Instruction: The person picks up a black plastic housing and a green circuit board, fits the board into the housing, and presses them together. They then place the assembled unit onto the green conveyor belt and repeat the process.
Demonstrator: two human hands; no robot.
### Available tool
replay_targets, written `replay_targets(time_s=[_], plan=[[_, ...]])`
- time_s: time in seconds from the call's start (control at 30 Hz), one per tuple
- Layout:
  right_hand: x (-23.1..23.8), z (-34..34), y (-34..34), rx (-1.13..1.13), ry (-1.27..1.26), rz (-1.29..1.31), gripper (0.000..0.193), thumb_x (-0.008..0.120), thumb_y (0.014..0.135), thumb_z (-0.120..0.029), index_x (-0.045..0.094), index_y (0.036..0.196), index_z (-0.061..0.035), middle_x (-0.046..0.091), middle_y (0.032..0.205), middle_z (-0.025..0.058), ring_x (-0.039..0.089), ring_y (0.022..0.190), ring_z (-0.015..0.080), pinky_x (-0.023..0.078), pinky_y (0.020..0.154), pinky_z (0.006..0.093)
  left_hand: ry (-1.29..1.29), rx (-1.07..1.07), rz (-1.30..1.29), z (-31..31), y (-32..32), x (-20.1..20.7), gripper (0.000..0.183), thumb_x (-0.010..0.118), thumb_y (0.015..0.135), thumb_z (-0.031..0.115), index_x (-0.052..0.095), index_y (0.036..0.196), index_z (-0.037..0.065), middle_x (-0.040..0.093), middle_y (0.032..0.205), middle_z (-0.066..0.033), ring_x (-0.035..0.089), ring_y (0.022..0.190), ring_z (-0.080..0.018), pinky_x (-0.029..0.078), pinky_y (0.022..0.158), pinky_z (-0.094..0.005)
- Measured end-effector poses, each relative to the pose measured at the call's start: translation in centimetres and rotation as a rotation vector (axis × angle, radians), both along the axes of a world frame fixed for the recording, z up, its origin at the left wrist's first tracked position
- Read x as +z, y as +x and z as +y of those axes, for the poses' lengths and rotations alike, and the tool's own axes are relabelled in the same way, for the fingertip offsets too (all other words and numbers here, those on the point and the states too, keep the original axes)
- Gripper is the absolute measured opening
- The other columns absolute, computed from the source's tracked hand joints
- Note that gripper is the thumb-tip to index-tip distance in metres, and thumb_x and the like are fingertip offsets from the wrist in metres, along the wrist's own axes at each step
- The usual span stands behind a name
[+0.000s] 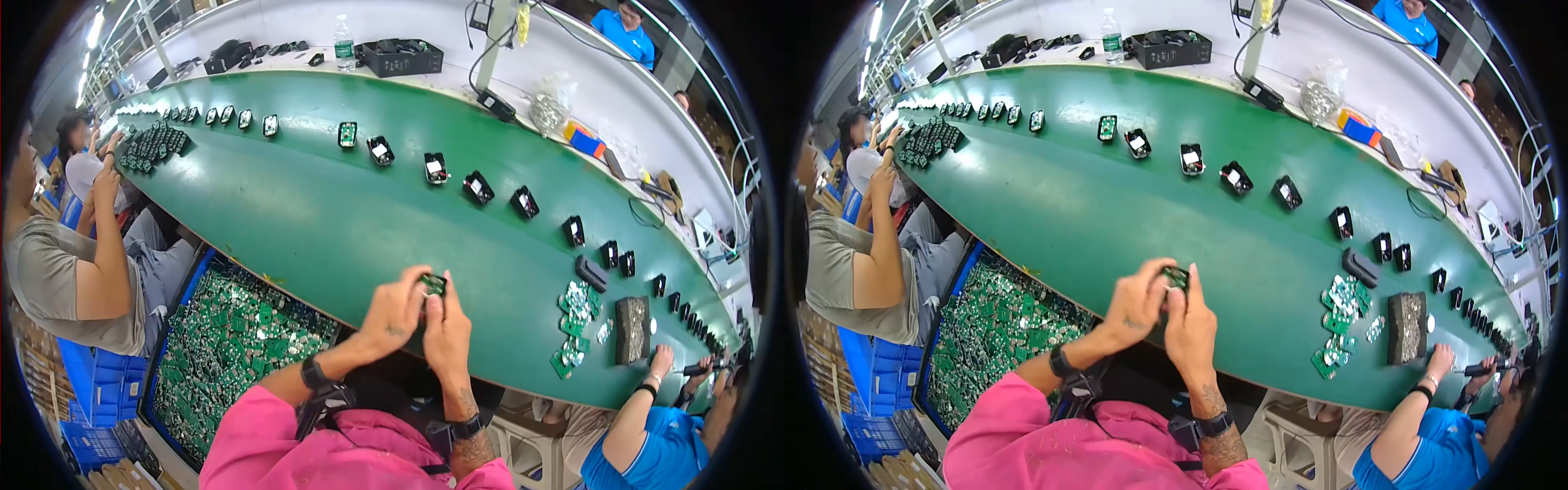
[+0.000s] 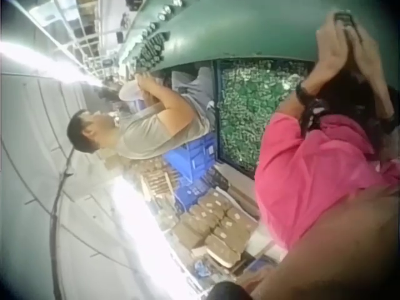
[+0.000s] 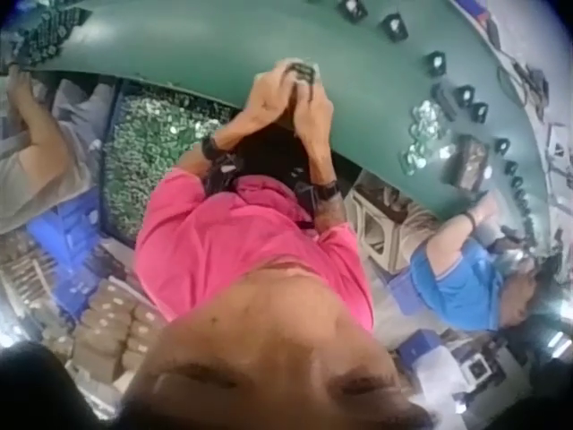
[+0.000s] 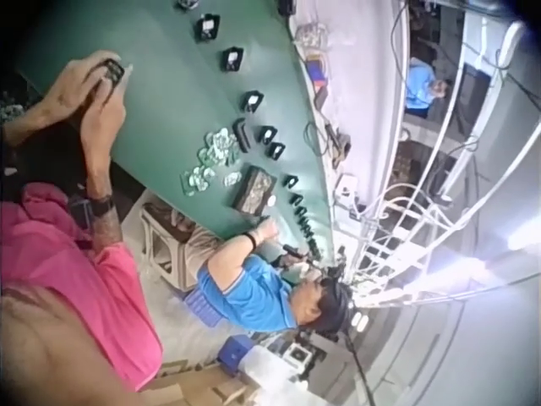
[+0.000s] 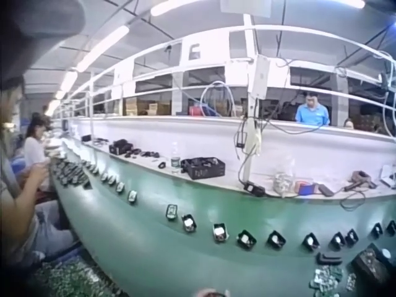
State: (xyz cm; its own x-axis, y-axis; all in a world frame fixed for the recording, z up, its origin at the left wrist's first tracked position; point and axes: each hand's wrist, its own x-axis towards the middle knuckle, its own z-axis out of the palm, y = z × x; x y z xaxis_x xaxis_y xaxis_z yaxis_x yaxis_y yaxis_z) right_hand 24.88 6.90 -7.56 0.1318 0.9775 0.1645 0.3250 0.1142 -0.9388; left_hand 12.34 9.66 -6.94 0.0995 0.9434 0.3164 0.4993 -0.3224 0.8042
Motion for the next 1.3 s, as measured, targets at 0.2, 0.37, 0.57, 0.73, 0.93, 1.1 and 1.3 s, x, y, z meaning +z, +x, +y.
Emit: replay_targets(time_s=[0.2,0.37,0.57,0.73,0.93,1.1,1.3], plan=[[-3.2,-0.4,2.1,0.007,0.017,-0.007,0.033,0.066,0.095,-0.011,0.063,0.123,0.0044,0.064,0.074,0.0089,0.059,0.063,0.0144,0.049,0.059,0.0282,0.317,0.547,0.166,20.4,-16.3,0.4,0.032,0.044,0.103,0.023,0.059,0.120,0.001,0.067,0.099,-0.0261,0.066,0.093,-0.0446,0.050,0.080,-0.0500],[-2.6,-0.2,1.8,0.080,0.057,-0.084,0.021,0.069,0.091,-0.006,0.067,0.111,0.0026,0.064,0.079,0.0077,0.059,0.063,0.0126,0.047,0.055,0.0247,-0.074,0.662,0.171,31.7,-22.6,0.4,0.031,0.052,0.099,0.024,0.063,0.121,0.004,0.068,0.105,-0.0236,0.066,0.097,-0.0428,0.052,0.083,-0.0484],[-2.7,-0.6,2.6,0.053,0.050,0.003,0.018,0.068,0.091,-0.005,0.068,0.108,0.0016,0.064,0.077,0.0080,0.059,0.060,0.0129,0.046,0.053,0.0259,0.175,0.828,0.608,33.8,-23.4,-0.5,0.045,0.053,0.100,0.035,0.056,0.134,0.006,0.060,0.129,-0.0243,0.060,0.112,-0.0442,0.050,0.092,-0.0497],[-2.3,-0.4,6.2,-0.051,0.097,-0.082,0.010,0.068,0.091,-0.007,0.072,0.096,0.0003,0.063,0.072,0.0108,0.062,0.060,0.0186,0.047,0.054,0.0313,0.322,0.198,0.694,26.6,-13.4,1.7,0.086,0.072,0.088,0.041,0.035,0.149,-0.005,0.045,0.149,-0.0242,0.047,0.135,-0.0401,0.042,0.108,-0.0429],[-2.1,-0.1,18.3,-0.590,0.101,-0.550,0.019,0.069,0.090,-0.014,0.071,0.101,0.0013,0.066,0.080,0.0155,0.063,0.066,0.0304,0.051,0.063,0.0388,0.293,0.228,0.630,29.1,-10.1,-0.8,0.068,0.081,0.076,0.032,0.058,0.131,-0.002,0.062,0.129,-0.0206,0.062,0.112,-0.0347,0.048,0.097,-0.0417],[-2.2,3.0,24.5,-0.643,-0.112,-0.722,0.032,0.070,0.090,-0.017,0.067,0.115,0.0013,0.064,0.094,0.0175,0.065,0.081,0.0340,0.051,0.076,0.0420,0.537,0.216,0.557,27.7,-11.0,-1.0,0.063,0.084,0.072,0.025,0.063,0.124,-0.002,0.071,0.092,-0.0167,0.069,0.083,-0.0276,0.054,0.080,-0.0377],[-3.2,3.3,26.6,-0.488,-0.182,-0.714,0.033,0.072,0.087,-0.016,0.068,0.117,-0.0018,0.061,0.108,0.0215,0.063,0.094,0.0371,0.051,0.083,0.0429,-0.238,-0.435,0.348,9.1,-0.7,2.1,0.077,0.089,0.064,0.014,0.058,0.134,0.008,0.066,0.124,-0.0132,0.062,0.067,-0.0183,0.054,0.063,-0.0307]])
